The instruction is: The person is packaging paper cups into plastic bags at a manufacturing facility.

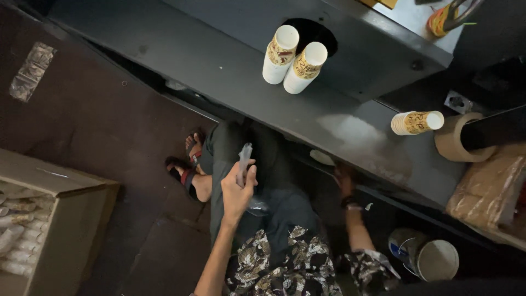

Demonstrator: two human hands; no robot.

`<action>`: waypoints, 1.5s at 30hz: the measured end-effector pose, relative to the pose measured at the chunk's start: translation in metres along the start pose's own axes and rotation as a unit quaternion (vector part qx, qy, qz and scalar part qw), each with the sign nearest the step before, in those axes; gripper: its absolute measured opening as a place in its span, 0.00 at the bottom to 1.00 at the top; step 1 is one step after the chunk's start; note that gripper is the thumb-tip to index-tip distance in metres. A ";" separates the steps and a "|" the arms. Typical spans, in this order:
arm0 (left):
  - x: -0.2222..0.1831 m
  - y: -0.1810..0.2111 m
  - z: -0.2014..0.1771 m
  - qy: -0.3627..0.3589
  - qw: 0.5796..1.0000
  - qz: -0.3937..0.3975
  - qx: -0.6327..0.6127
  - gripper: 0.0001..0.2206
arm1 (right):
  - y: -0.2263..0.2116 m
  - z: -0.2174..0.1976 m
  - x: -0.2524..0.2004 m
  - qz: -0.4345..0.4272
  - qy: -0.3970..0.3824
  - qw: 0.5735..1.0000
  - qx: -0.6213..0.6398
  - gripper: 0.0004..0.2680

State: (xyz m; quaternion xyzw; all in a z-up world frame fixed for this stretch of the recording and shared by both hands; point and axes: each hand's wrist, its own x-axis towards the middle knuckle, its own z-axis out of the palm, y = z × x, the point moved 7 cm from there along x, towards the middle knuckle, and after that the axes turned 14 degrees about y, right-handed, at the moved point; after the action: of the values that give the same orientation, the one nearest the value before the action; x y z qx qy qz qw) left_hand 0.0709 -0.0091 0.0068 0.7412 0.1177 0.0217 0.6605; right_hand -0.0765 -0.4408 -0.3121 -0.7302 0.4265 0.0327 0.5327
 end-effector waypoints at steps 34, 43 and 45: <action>0.001 -0.005 -0.020 0.003 0.998 -0.051 -0.044 0.11 | -0.556 -0.476 -0.266 -0.570 0.392 0.722 -0.032 0.14; 0.004 -0.015 -0.024 0.000 0.992 -0.039 -0.118 0.10 | -0.568 -0.526 -0.191 -0.519 0.300 0.800 0.017 0.30; 0.002 -0.018 -0.021 -0.001 0.990 -0.039 -0.132 0.10 | -0.586 -0.546 -0.208 -0.520 0.284 0.805 0.019 0.29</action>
State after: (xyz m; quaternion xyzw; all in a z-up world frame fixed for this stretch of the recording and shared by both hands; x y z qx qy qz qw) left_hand 0.0660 0.0134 -0.0080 0.6423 0.1419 0.0107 0.7531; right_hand -0.0448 -0.7183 0.4670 -0.8091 0.1154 -0.4664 0.3385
